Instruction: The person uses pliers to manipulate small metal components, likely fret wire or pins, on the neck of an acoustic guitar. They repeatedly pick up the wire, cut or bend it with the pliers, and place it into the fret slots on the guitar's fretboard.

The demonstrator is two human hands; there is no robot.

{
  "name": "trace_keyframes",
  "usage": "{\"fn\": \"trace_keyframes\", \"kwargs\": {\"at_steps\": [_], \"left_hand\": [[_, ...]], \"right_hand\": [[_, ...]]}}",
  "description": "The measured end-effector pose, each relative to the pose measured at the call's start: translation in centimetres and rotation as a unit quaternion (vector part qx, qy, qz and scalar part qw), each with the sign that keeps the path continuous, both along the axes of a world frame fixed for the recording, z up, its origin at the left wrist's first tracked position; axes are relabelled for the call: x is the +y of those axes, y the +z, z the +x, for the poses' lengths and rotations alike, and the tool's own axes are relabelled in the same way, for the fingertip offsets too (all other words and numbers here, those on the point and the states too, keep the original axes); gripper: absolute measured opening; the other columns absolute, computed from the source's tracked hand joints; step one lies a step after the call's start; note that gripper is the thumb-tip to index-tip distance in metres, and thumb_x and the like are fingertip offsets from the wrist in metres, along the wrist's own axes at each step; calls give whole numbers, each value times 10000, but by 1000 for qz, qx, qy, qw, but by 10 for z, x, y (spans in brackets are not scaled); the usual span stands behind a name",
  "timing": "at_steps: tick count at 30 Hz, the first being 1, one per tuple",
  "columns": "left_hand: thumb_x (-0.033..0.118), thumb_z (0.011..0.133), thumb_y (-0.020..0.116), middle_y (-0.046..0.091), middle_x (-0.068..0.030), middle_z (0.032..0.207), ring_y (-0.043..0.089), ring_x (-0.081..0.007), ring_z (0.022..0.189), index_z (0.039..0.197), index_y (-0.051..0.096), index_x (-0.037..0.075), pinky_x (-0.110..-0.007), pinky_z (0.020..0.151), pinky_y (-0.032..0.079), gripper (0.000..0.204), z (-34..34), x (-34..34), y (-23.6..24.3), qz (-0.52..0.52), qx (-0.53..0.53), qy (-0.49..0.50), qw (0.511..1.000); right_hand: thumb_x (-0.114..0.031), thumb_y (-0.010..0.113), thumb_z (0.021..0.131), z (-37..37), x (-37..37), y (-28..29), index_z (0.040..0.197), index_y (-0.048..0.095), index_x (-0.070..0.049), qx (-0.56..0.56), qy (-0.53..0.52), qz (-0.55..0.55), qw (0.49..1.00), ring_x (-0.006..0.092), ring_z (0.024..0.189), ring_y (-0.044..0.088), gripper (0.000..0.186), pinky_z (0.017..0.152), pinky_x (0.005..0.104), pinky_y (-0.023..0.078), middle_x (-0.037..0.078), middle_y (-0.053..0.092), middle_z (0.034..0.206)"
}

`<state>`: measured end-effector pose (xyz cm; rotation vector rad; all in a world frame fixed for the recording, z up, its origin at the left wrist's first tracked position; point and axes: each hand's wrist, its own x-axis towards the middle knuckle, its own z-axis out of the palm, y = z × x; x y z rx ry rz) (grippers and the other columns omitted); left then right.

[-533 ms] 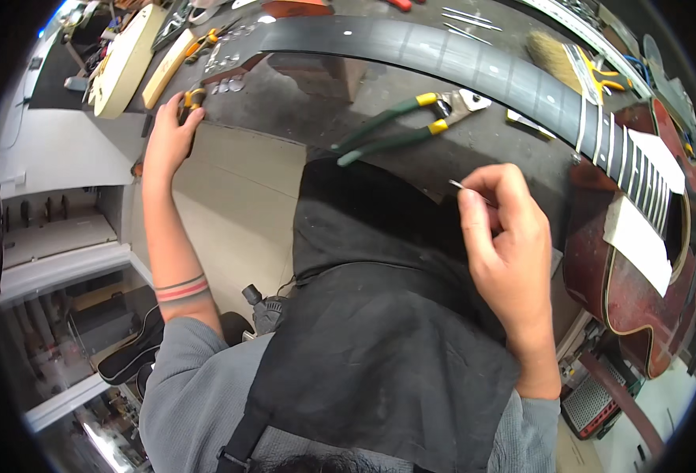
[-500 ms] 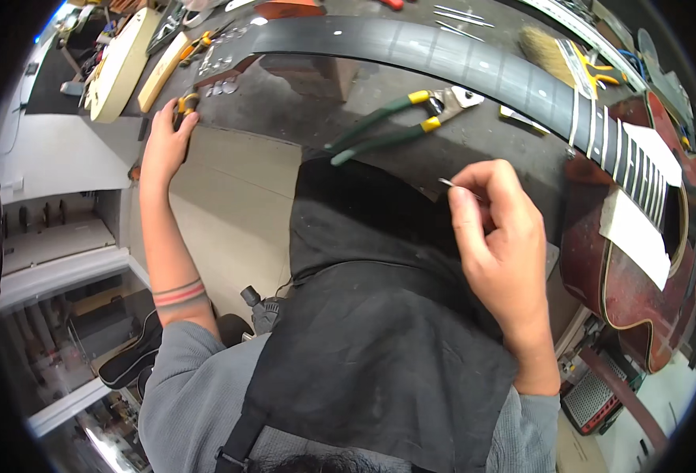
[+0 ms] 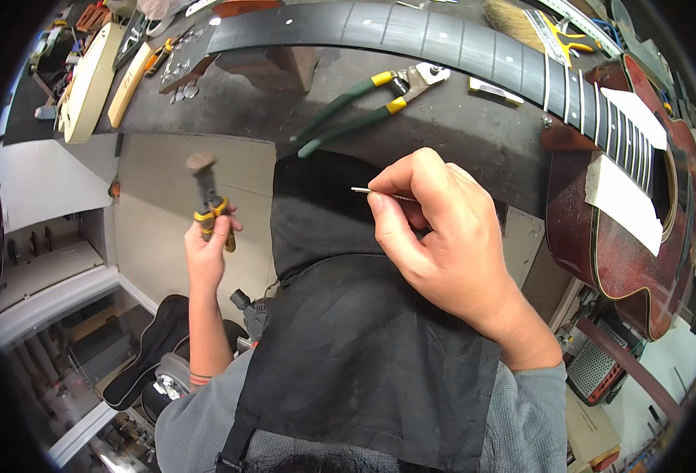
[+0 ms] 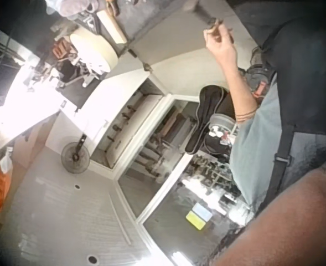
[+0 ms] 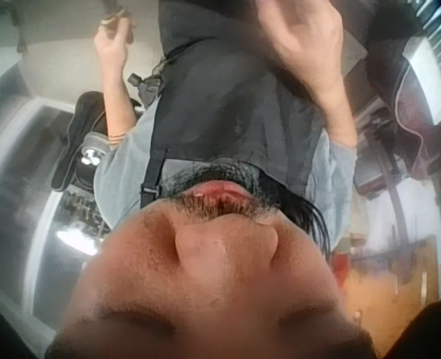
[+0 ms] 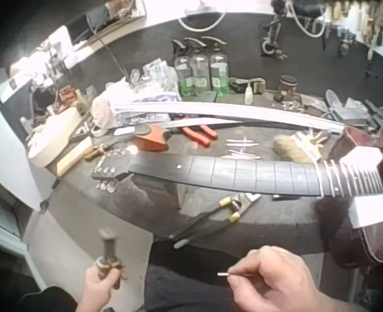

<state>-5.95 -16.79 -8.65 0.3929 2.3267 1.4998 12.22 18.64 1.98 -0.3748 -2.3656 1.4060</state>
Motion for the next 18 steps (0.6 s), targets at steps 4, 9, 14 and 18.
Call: {"fn": "trace_keyframes", "kwargs": {"at_steps": [4, 9, 14, 18], "left_hand": [[30, 1041, 766, 822, -133, 1106, 778, -237, 1009, 1423, 754, 6, -385, 922, 599, 383, 19, 50, 45, -124, 242, -105, 957], [-183, 719, 693, 667, -129, 1486, 703, -371, 1231, 1619, 657, 217, -464, 1038, 580, 985, 22, 78, 66, -175, 337, -190, 906], [-174, 789, 708, 592, -156, 1609, 662, -391, 1324, 1646, 632, 229, -484, 1102, 552, 950, 27, 88, 73, -215, 357, -212, 884], [-162, 837, 720, 576, -170, 1636, 636, -402, 1378, 1650, 630, 230, -492, 1133, 541, 907, 31, 92, 76, -210, 371, -224, 877]], "right_hand": [[8, 790, 959, -3, -10, 3, 1038, 705, -19, 6, 15, -41, 999, 147, 660, 601, 119, 621, 308, 496, 42, 720, 879], [9, 793, 974, -1, -18, 0, 1046, 703, -7, 9, 25, -76, 997, 146, 669, 640, 116, 597, 303, 507, 60, 722, 885], [7, 803, 956, 4, -19, -10, 1039, 685, -17, 9, 36, -41, 998, 201, 681, 672, 146, 621, 338, 536, 70, 720, 859], [7, 805, 939, 6, -20, -16, 1031, 679, -27, 19, 35, -28, 999, 227, 678, 670, 160, 639, 362, 534, 64, 716, 836]]}}
